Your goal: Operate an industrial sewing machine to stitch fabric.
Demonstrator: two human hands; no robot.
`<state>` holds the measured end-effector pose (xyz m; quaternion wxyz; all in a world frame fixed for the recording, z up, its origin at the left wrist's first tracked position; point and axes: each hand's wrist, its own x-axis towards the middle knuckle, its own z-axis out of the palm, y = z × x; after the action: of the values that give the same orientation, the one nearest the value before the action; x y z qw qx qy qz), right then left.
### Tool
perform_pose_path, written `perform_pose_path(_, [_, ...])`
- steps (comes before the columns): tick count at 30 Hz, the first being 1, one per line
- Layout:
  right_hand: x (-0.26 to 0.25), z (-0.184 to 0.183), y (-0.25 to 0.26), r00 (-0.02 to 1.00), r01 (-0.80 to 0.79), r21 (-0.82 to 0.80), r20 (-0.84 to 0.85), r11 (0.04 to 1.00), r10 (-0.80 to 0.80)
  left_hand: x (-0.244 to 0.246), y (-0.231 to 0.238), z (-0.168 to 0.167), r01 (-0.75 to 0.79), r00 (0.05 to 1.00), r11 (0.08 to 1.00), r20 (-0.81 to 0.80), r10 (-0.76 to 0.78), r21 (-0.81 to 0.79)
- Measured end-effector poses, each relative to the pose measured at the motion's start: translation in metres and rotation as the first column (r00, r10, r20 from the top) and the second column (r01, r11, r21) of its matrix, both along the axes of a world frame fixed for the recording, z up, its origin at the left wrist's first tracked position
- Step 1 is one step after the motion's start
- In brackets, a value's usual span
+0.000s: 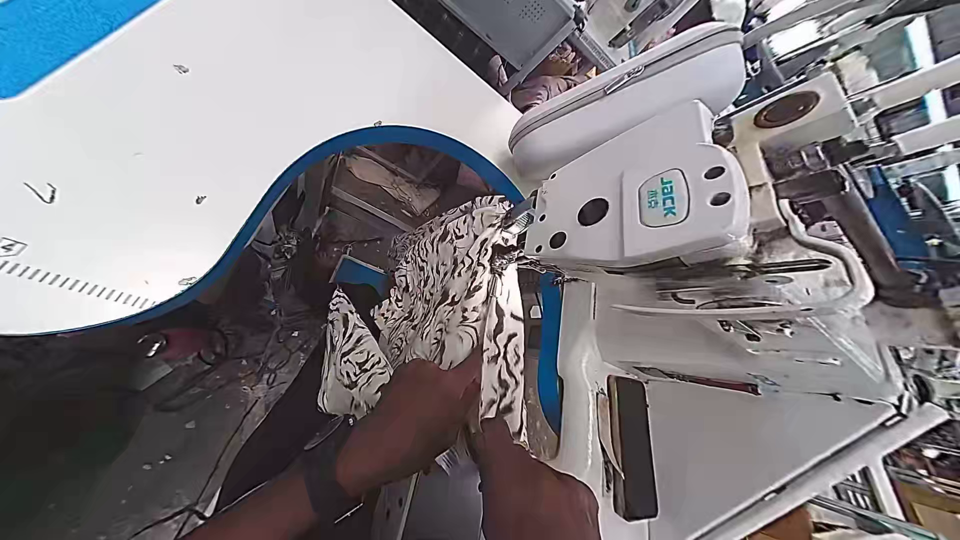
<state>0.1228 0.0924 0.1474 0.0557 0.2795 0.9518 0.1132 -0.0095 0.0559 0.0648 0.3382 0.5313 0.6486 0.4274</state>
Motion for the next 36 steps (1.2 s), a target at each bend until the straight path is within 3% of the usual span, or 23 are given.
perform_pose_path(3, [0.0, -0.003, -0.002, 1.0, -0.027, 0.004, -0.014, 1.0, 0.027, -0.004, -0.005, 0.006, 0.069, 0.996, 0.995, 0.059, -0.065, -0.069])
perform_pose_path(6, [-0.001, -0.003, 0.0, 0.998, -0.058, 0.024, -0.024, 0.998, 0.059, 0.003, -0.012, 0.002, -0.031, 0.999, 0.999, 0.008, 0.031, 0.008])
perform_pose_path(11, [-0.005, -0.006, 0.006, 0.992, -0.101, 0.071, -0.068, 0.992, 0.106, 0.0, -0.011, -0.003, -0.048, 0.999, 0.996, 0.018, 0.046, 0.071])
perform_pose_path(17, [-0.012, -0.028, 0.033, 0.942, -0.14, 0.078, -0.298, 0.987, 0.157, -0.008, 0.007, -0.013, -0.086, 0.988, 0.98, 0.143, 0.061, 0.177])
perform_pose_path(19, [-0.001, -0.026, 0.052, 0.905, -0.154, -0.065, -0.41, 0.986, 0.114, -0.008, 0.013, -0.007, -0.133, 0.984, 0.984, 0.134, 0.116, 0.122])
perform_pose_path(21, [0.022, -0.005, 0.079, 0.883, -0.123, -0.213, -0.47, 0.969, 0.009, -0.002, 0.024, 0.015, -0.159, 0.987, 0.987, 0.007, 0.159, -0.029])
perform_pose_path(24, [0.048, 0.005, 0.104, 0.844, -0.04, -0.319, -0.518, 0.947, -0.139, 0.017, 0.067, 0.044, 0.005, 0.972, 0.981, -0.23, -0.051, -0.195])
perform_pose_path(26, [0.054, 0.001, 0.108, 0.813, -0.007, -0.319, -0.554, 0.948, -0.18, 0.019, 0.08, 0.059, 0.099, 0.938, 0.95, -0.291, -0.189, -0.297])
perform_pose_path(28, [0.068, -0.015, 0.106, 0.794, 0.012, -0.355, -0.565, 0.935, -0.225, 0.025, 0.058, 0.053, -0.032, 0.948, 0.97, -0.314, -0.047, -0.24])
perform_pose_path(30, [0.078, -0.037, 0.097, 0.773, -0.017, -0.416, -0.582, 0.909, -0.252, 0.034, 0.024, 0.027, -0.307, 0.884, 0.952, -0.366, 0.292, 0.018])
perform_pose_path(31, [0.079, -0.044, 0.089, 0.756, -0.046, -0.442, -0.601, 0.896, -0.258, 0.036, 0.01, 0.018, -0.377, 0.872, 0.923, -0.308, 0.381, 0.074])
perform_pose_path(33, [0.068, -0.042, 0.065, 0.73, -0.125, -0.468, -0.641, 0.875, -0.238, 0.037, -0.008, 0.009, -0.348, 0.928, 0.936, -0.118, 0.353, 0.057])
perform_pose_path(36, [0.043, -0.027, 0.025, 0.729, -0.229, -0.571, -0.637, 0.789, -0.25, 0.042, -0.005, -0.013, -0.36, 0.908, 0.898, -0.125, 0.399, 0.255])
